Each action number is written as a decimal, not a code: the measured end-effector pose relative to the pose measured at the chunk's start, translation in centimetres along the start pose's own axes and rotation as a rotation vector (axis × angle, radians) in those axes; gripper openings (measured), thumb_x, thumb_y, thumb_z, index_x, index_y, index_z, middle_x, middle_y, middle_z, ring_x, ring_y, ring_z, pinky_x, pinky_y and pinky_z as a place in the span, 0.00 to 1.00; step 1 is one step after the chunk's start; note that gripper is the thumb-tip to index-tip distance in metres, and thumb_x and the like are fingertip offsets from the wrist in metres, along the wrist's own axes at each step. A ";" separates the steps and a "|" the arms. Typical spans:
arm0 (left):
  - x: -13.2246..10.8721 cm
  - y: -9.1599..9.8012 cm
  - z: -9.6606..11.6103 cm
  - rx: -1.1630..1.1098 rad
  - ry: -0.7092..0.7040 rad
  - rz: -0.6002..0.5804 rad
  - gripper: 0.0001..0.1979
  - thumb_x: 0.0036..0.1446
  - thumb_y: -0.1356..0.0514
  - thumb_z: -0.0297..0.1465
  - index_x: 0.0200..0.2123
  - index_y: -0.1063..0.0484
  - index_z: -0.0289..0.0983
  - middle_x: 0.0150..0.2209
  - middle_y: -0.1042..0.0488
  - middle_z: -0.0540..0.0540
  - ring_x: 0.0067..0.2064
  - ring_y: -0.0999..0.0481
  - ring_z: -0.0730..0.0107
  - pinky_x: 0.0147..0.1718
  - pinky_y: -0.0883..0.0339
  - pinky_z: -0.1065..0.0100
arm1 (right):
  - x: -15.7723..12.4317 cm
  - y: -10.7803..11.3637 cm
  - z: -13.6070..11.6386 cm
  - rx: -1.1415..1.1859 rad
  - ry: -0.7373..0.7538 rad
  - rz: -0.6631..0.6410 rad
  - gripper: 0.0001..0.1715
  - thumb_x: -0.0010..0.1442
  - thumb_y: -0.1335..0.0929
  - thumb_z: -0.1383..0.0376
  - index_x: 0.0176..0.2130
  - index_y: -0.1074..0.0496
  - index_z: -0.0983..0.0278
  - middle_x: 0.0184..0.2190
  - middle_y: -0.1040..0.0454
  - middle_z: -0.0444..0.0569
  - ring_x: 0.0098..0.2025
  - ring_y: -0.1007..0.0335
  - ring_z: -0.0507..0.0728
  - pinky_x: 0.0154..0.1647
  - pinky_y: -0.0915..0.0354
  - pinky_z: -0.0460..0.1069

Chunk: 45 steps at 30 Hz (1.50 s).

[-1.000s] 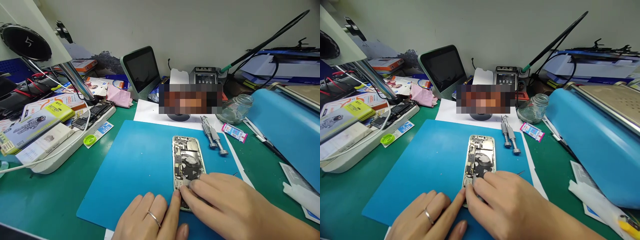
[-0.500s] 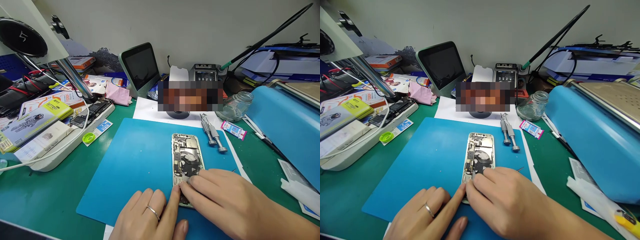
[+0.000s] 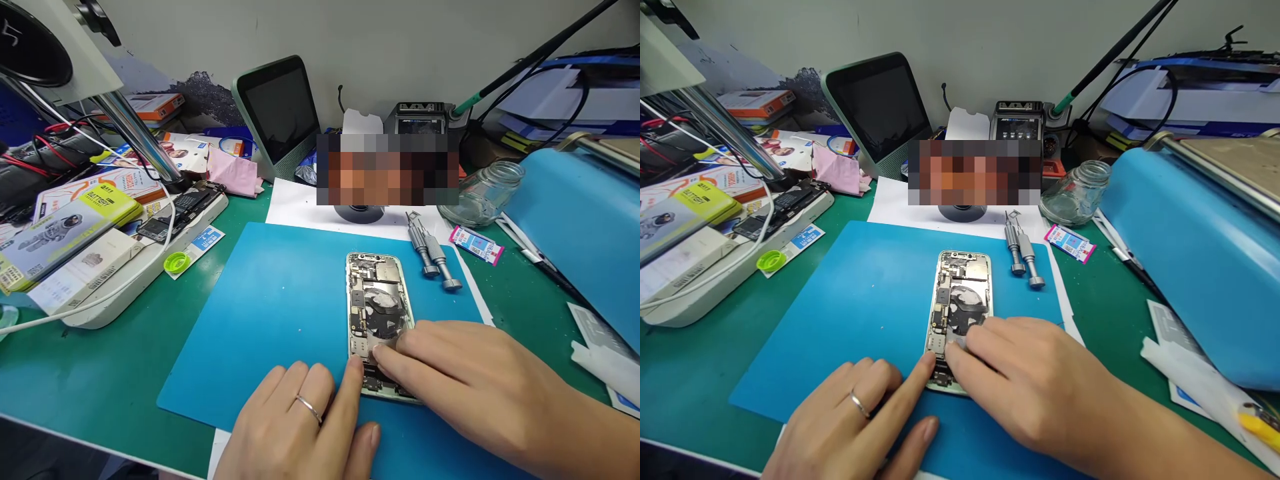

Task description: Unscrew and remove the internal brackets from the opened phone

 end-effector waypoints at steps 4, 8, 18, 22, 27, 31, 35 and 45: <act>0.0 0.0 0.0 -0.001 0.005 -0.001 0.21 0.71 0.42 0.36 0.61 0.28 0.32 0.31 0.30 0.50 0.28 0.27 0.69 0.27 0.36 0.62 | -0.3 -0.3 -0.1 0.043 -0.020 -0.019 0.08 0.73 0.34 0.68 0.46 0.25 0.67 0.28 0.27 0.46 0.29 0.34 0.53 0.29 0.43 0.50; 0.0 0.0 0.1 -0.011 0.006 0.007 0.21 0.70 0.42 0.37 0.61 0.28 0.31 0.30 0.30 0.50 0.27 0.27 0.68 0.27 0.36 0.61 | -0.2 -0.3 -0.3 0.031 -0.015 -0.005 0.09 0.74 0.35 0.67 0.46 0.25 0.67 0.29 0.26 0.47 0.30 0.34 0.54 0.30 0.43 0.51; 0.1 0.1 -0.1 -0.028 0.011 0.013 0.21 0.70 0.42 0.36 0.61 0.29 0.31 0.31 0.29 0.50 0.28 0.26 0.68 0.27 0.35 0.62 | -0.2 -0.5 -0.1 0.034 -0.011 -0.005 0.08 0.73 0.34 0.69 0.47 0.25 0.68 0.30 0.25 0.48 0.30 0.34 0.54 0.30 0.43 0.51; 0.1 0.2 -0.1 -0.022 0.012 0.009 0.21 0.71 0.42 0.36 0.61 0.29 0.31 0.31 0.29 0.50 0.28 0.26 0.68 0.27 0.36 0.62 | -0.1 -0.6 -0.1 0.049 -0.016 -0.022 0.10 0.73 0.35 0.68 0.47 0.24 0.67 0.29 0.26 0.47 0.29 0.35 0.54 0.29 0.44 0.51; 0.1 0.2 0.0 -0.022 0.013 -0.003 0.22 0.71 0.42 0.38 0.62 0.29 0.31 0.31 0.29 0.50 0.28 0.27 0.69 0.27 0.38 0.62 | -0.2 -0.7 0.1 0.059 -0.023 -0.039 0.10 0.73 0.34 0.68 0.49 0.24 0.67 0.29 0.27 0.47 0.28 0.36 0.54 0.29 0.46 0.52; 0.3 0.3 0.1 -0.013 0.013 0.021 0.23 0.72 0.44 0.42 0.60 0.27 0.31 0.32 0.28 0.49 0.29 0.27 0.69 0.28 0.37 0.63 | -0.2 -0.7 0.1 0.056 -0.025 -0.045 0.09 0.73 0.34 0.68 0.48 0.24 0.67 0.29 0.28 0.46 0.28 0.36 0.54 0.28 0.47 0.51; 0.5 0.4 0.1 0.000 0.007 0.041 0.25 0.73 0.46 0.45 0.57 0.26 0.31 0.30 0.29 0.49 0.28 0.28 0.69 0.28 0.38 0.63 | -0.1 -0.5 0.1 0.063 -0.012 -0.044 0.11 0.74 0.35 0.68 0.48 0.23 0.67 0.28 0.28 0.46 0.28 0.36 0.53 0.28 0.46 0.50; 0.4 0.4 0.5 0.009 0.054 0.022 0.26 0.74 0.48 0.47 0.56 0.26 0.33 0.32 0.28 0.49 0.31 0.28 0.67 0.31 0.38 0.61 | -0.7 -0.9 0.2 0.094 -0.013 -0.052 0.13 0.74 0.36 0.68 0.51 0.24 0.67 0.29 0.29 0.47 0.28 0.36 0.54 0.28 0.47 0.50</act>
Point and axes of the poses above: each hand's wrist, its own x-axis towards the middle knuckle, its own y-axis out of the back of the hand, z = x × y, the point moved 4 cm from there along x, towards the middle knuckle
